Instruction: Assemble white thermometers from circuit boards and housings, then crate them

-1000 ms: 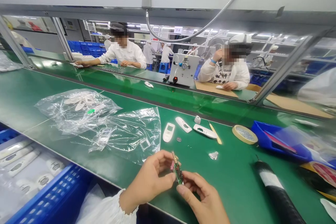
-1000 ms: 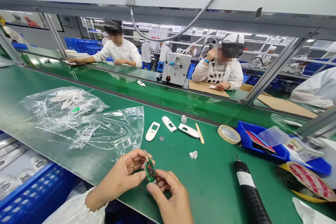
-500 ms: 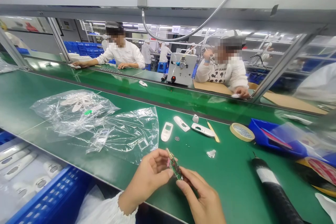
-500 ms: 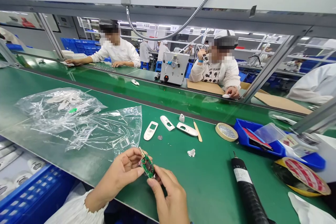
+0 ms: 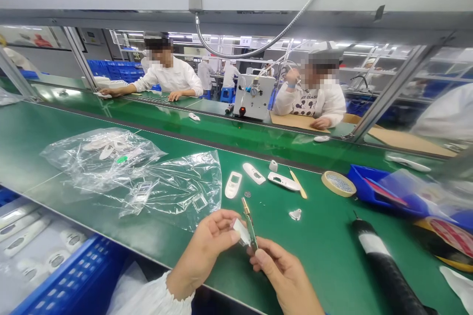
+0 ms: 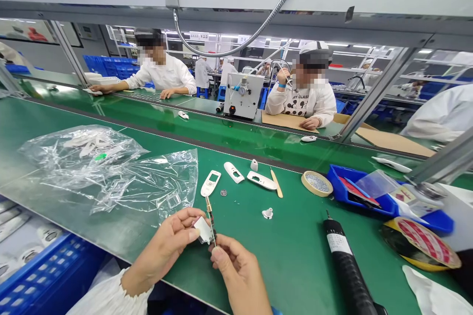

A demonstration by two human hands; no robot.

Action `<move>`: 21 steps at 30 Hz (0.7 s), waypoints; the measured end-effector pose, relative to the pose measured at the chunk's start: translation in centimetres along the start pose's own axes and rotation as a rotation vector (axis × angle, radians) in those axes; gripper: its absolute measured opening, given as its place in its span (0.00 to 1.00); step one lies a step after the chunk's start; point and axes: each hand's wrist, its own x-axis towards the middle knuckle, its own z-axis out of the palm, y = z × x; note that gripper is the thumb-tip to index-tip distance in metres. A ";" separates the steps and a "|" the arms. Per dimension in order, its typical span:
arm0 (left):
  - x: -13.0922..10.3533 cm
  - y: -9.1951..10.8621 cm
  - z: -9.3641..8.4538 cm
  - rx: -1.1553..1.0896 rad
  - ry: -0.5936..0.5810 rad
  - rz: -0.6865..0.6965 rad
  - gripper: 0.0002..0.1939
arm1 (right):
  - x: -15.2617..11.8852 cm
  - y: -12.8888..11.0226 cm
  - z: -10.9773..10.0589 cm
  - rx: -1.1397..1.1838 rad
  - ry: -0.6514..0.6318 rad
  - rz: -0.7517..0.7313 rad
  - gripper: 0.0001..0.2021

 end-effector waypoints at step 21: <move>-0.6 -0.8 0.6 0.033 0.046 -0.034 0.14 | -1.0 1.1 0.2 -0.272 0.593 -0.403 0.11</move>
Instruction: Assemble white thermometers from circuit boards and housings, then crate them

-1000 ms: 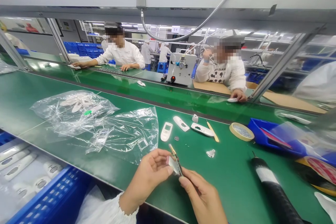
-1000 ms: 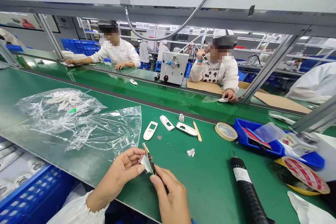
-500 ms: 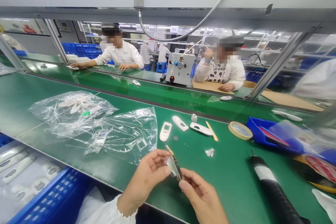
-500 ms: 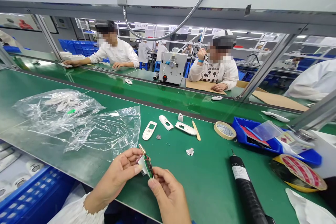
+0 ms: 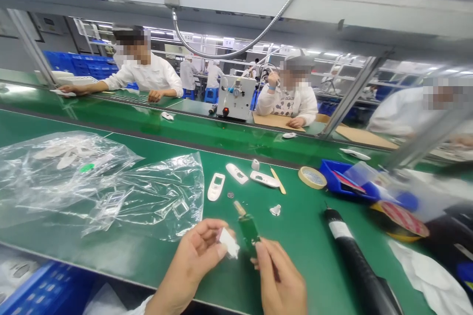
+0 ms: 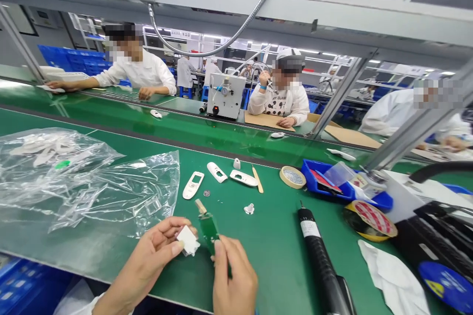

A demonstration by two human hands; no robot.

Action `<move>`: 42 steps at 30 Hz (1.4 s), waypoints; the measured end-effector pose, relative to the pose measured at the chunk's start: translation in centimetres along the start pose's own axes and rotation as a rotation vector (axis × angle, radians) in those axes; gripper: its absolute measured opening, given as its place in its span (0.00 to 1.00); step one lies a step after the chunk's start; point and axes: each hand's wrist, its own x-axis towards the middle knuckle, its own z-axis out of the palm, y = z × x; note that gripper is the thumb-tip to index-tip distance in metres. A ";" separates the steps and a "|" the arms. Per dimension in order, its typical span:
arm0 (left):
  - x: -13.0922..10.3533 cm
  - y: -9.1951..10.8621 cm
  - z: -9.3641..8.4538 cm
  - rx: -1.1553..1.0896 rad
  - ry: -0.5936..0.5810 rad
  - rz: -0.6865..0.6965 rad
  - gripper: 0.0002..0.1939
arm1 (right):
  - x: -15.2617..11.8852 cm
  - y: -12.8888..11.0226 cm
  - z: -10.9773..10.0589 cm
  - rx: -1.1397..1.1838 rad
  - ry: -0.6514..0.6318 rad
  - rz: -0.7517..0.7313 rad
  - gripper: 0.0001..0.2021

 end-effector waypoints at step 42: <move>-0.5 -0.1 1.2 -0.278 0.054 -0.068 0.11 | 1.1 -1.9 0.1 -0.313 -0.258 -0.546 0.05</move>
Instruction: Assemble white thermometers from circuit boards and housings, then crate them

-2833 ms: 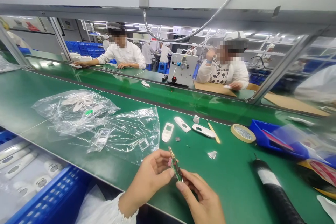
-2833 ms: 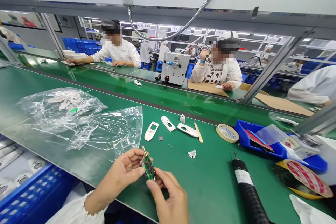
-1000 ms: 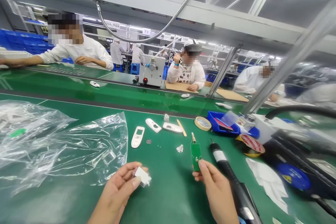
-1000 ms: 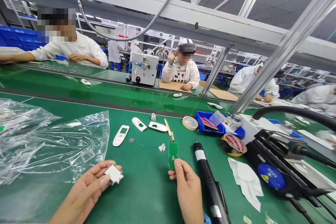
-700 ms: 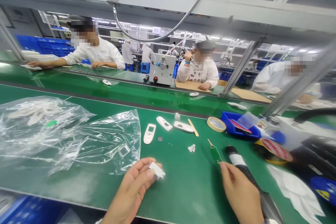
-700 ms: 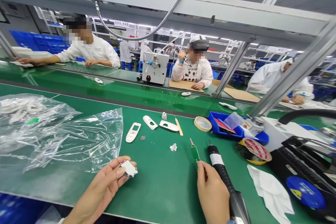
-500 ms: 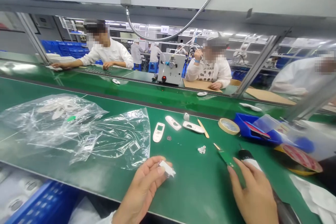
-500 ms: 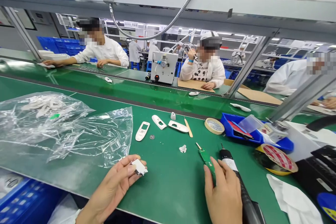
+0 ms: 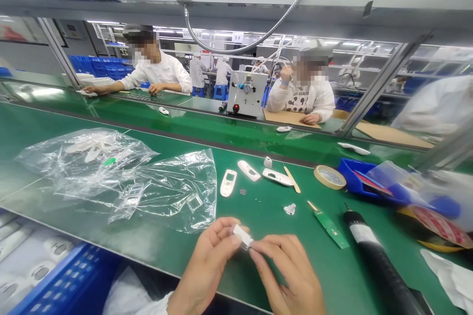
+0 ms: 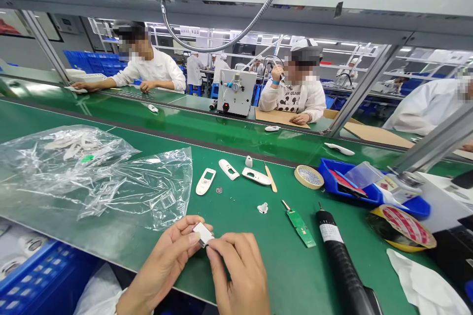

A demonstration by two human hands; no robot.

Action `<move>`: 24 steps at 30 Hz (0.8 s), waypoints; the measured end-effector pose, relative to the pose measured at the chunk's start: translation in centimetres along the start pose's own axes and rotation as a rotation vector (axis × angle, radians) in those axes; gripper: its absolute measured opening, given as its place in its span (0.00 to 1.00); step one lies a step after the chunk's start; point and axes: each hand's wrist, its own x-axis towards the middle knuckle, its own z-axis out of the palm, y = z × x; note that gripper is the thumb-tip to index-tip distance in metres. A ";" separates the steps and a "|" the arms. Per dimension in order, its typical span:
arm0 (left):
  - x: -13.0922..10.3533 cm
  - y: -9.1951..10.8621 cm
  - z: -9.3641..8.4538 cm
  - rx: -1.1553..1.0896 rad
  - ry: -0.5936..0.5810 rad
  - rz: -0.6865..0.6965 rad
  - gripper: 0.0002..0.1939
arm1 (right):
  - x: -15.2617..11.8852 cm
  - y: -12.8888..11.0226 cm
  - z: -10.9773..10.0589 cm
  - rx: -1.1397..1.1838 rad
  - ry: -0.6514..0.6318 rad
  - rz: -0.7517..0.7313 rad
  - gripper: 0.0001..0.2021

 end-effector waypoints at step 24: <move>1.4 2.0 0.7 -0.143 0.085 0.057 0.05 | -1.4 0.7 -0.4 0.063 -0.177 -0.116 0.08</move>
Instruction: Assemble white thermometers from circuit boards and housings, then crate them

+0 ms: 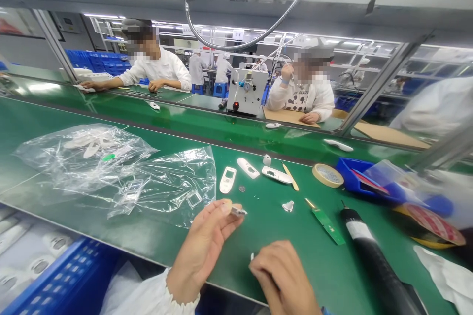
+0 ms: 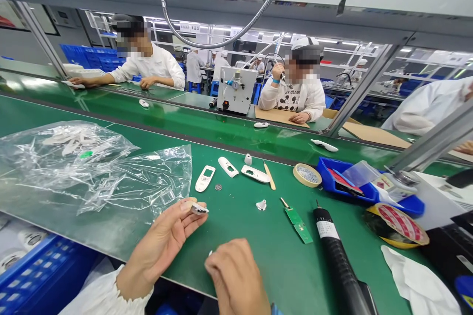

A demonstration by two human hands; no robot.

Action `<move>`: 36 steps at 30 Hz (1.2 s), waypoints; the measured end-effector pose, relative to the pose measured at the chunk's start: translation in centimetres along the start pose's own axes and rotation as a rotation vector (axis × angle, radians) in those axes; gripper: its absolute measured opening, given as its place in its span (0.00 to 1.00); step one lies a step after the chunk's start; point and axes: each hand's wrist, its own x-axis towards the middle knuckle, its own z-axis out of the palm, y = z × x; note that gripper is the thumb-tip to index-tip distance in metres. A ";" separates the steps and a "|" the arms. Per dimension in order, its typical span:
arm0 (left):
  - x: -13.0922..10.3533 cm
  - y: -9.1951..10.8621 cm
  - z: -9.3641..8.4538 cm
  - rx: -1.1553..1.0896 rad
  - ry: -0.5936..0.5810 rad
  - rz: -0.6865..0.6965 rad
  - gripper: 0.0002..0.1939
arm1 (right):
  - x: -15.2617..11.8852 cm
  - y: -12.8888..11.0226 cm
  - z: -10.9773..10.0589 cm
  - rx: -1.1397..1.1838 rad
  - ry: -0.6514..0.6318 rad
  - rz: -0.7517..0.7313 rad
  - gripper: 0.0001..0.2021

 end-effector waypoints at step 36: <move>-1.0 -1.9 -0.1 -0.126 -0.088 -0.188 0.04 | 2.6 0.7 -1.5 -0.154 0.181 -0.015 0.07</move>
